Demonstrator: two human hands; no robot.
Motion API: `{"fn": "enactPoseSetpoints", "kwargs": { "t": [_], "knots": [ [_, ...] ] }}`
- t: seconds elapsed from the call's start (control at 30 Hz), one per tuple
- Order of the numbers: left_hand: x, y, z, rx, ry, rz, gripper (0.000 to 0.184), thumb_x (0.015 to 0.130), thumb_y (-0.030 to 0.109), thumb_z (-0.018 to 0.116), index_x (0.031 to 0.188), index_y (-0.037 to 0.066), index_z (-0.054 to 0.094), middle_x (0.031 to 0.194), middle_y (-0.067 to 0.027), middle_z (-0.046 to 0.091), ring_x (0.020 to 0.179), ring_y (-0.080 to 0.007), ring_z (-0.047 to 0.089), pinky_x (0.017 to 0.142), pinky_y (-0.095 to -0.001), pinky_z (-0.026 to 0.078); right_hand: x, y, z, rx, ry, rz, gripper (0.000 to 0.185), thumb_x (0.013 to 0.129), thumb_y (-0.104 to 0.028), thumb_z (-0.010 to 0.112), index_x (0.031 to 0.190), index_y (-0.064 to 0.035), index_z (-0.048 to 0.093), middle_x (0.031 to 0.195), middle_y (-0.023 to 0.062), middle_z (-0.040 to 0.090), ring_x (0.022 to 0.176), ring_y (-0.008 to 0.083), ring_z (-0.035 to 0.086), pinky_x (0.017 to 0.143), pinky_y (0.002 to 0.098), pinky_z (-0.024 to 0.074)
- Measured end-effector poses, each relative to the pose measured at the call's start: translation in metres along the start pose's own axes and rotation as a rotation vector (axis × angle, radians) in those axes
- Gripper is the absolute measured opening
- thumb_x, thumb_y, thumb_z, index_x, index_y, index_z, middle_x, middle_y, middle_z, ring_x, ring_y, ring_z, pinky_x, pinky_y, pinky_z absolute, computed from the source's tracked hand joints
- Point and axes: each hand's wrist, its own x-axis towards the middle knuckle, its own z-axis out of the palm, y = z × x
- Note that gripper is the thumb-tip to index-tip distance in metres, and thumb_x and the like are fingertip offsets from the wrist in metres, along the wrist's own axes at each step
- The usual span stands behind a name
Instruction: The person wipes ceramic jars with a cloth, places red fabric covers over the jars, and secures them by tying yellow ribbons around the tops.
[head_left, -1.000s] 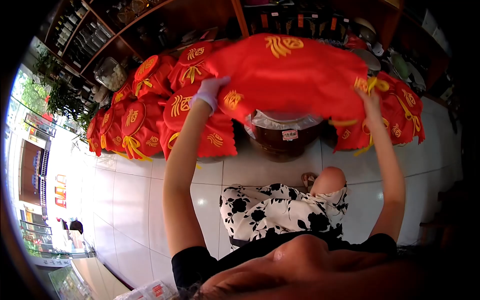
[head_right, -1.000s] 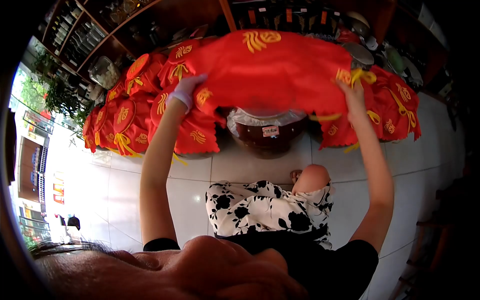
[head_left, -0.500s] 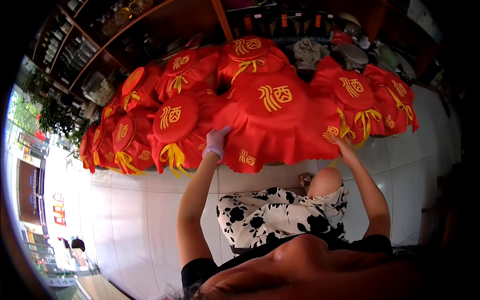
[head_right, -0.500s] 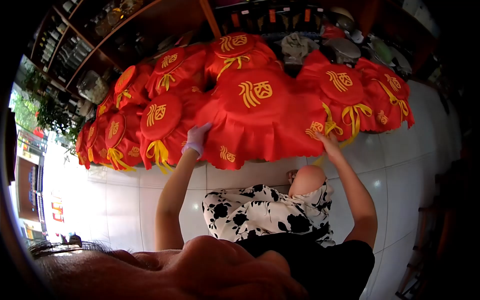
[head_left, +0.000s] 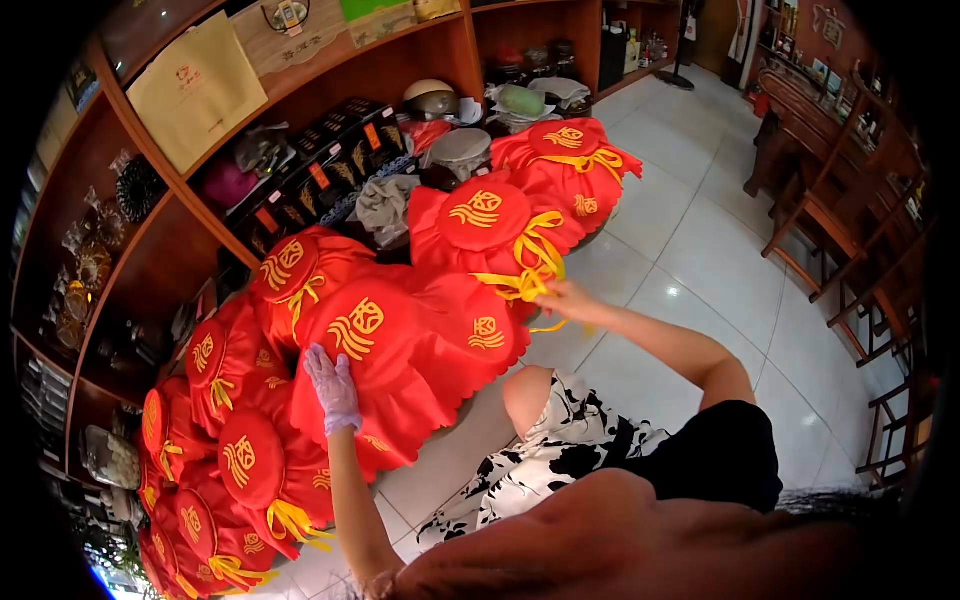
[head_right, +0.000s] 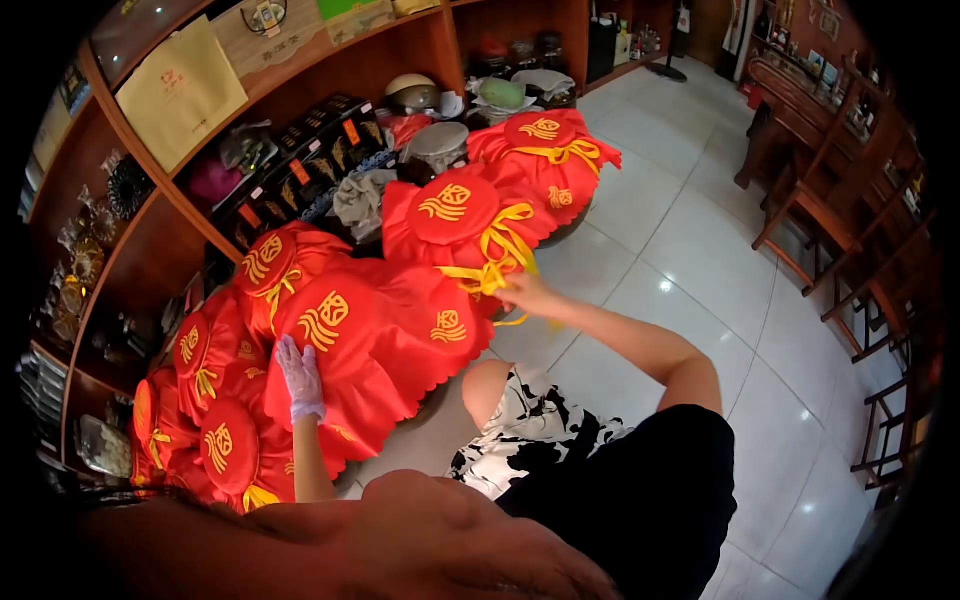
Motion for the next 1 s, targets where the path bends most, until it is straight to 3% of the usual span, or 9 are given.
{"fn": "enactPoseSetpoints", "kwargs": {
  "t": [0.13, 0.2, 0.4, 0.6, 0.7, 0.8, 0.87, 0.97, 1.0],
  "knots": [
    [0.002, -0.041, -0.001, 0.27, -0.048, 0.47, 0.029, 0.089, 0.018, 0.04, 0.114, 0.005, 0.045, 0.137, -0.0214, 0.023, 0.127, -0.0406, 0.018, 0.105, -0.0449, 0.015, -0.001, -0.053, -0.029, 0.034, 0.058, -0.094, 0.021, 0.084, -0.03, 0.056, 0.086, -0.009, 0.056, 0.067, -0.0028, 0.056, 0.055, 0.0029, 0.042, 0.048, 0.0198, 0.0341],
    [0.002, -0.023, -0.007, -0.068, -0.115, 0.07, 0.058, 0.086, 0.03, 0.047, 0.13, -0.003, 0.028, 0.137, -0.0223, 0.023, 0.128, -0.0364, 0.018, 0.106, -0.0392, 0.015, -0.005, -0.107, -0.024, 0.075, 0.032, -0.151, 0.019, 0.087, -0.025, 0.051, 0.087, -0.0072, 0.058, 0.067, -0.003, 0.055, 0.053, 0.0018, 0.043, 0.047, 0.0174, 0.0334],
    [-0.017, 0.047, -0.069, -0.311, 0.177, -0.15, 0.053, 0.082, 0.039, 0.053, 0.115, -0.002, 0.048, 0.124, -0.0212, 0.043, 0.114, -0.0324, 0.041, 0.095, -0.0402, 0.033, -0.002, -0.161, 0.041, 0.144, -0.239, -0.358, 0.034, 0.088, -0.02, 0.049, 0.118, -0.0047, 0.045, 0.089, 0.0013, 0.058, 0.057, 0.0041, 0.046, 0.054, 0.0166, 0.0404],
    [-0.069, 0.125, -0.108, -1.886, -0.667, -0.842, 0.052, 0.083, 0.04, 0.051, 0.116, 0.0, 0.046, 0.107, -0.0137, 0.056, 0.098, -0.0234, 0.054, 0.087, -0.0358, 0.042, -0.034, -0.133, 0.146, -0.512, -0.604, -0.856, 0.052, 0.08, -0.03, 0.057, 0.124, -0.0083, 0.039, 0.075, 0.0166, 0.059, 0.065, 0.0328, 0.059, 0.059, 0.0399, 0.0465],
    [-0.095, 0.104, -0.081, -1.572, -0.639, -0.827, 0.042, 0.086, 0.028, 0.049, 0.113, -0.003, 0.047, 0.105, -0.0136, 0.057, 0.095, -0.0218, 0.055, 0.084, -0.0336, 0.044, -0.034, -0.131, 0.148, -0.646, -0.871, -0.874, 0.039, 0.077, -0.03, 0.06, 0.108, -0.0076, 0.051, 0.075, 0.0127, 0.06, 0.069, 0.0305, 0.059, 0.062, 0.0381, 0.0464],
    [-0.098, 0.1, -0.089, -1.583, -0.609, -0.908, 0.03, 0.088, 0.016, 0.045, 0.106, -0.006, 0.05, 0.099, -0.0124, 0.058, 0.09, -0.0221, 0.057, 0.083, -0.0331, 0.046, -0.004, -0.161, 0.135, -0.552, -0.664, -0.556, 0.022, 0.075, -0.015, 0.06, 0.093, -0.0032, 0.057, 0.094, 0.0111, 0.059, 0.082, 0.0284, 0.056, 0.07, 0.0331, 0.0449],
    [-0.096, 0.106, -0.09, -1.792, -0.639, -0.982, 0.032, 0.09, 0.02, 0.042, 0.108, -0.005, 0.048, 0.098, -0.0125, 0.058, 0.086, -0.0234, 0.058, 0.081, -0.036, 0.047, 0.025, -0.135, 0.148, -0.463, -0.537, -0.885, 0.027, 0.076, -0.013, 0.059, 0.101, -0.003, 0.053, 0.109, 0.0114, 0.052, 0.096, 0.0268, 0.051, 0.082, 0.031, 0.0408],
    [-0.1, 0.095, -0.084, -2.071, -0.714, -0.925, 0.034, 0.091, 0.025, 0.04, 0.11, -0.002, 0.047, 0.1, -0.0135, 0.057, 0.083, -0.0214, 0.059, 0.069, -0.0295, 0.05, 0.03, -0.111, 0.164, -0.408, -0.635, -0.696, 0.028, 0.081, -0.02, 0.057, 0.104, -0.005, 0.052, 0.114, 0.008, 0.05, 0.098, 0.0211, 0.051, 0.084, 0.0298, 0.0399],
    [-0.106, 0.09, -0.083, -2.319, -0.785, -0.868, 0.033, 0.091, 0.026, 0.04, 0.109, -0.001, 0.047, 0.099, -0.0134, 0.057, 0.082, -0.0206, 0.059, 0.065, -0.0264, 0.05, 0.024, -0.104, 0.168, -0.047, -0.799, -0.367, 0.031, 0.082, -0.02, 0.058, 0.107, -0.0043, 0.051, 0.112, 0.0075, 0.051, 0.099, 0.0176, 0.051, 0.085, 0.0285, 0.0391]
  ]
}}
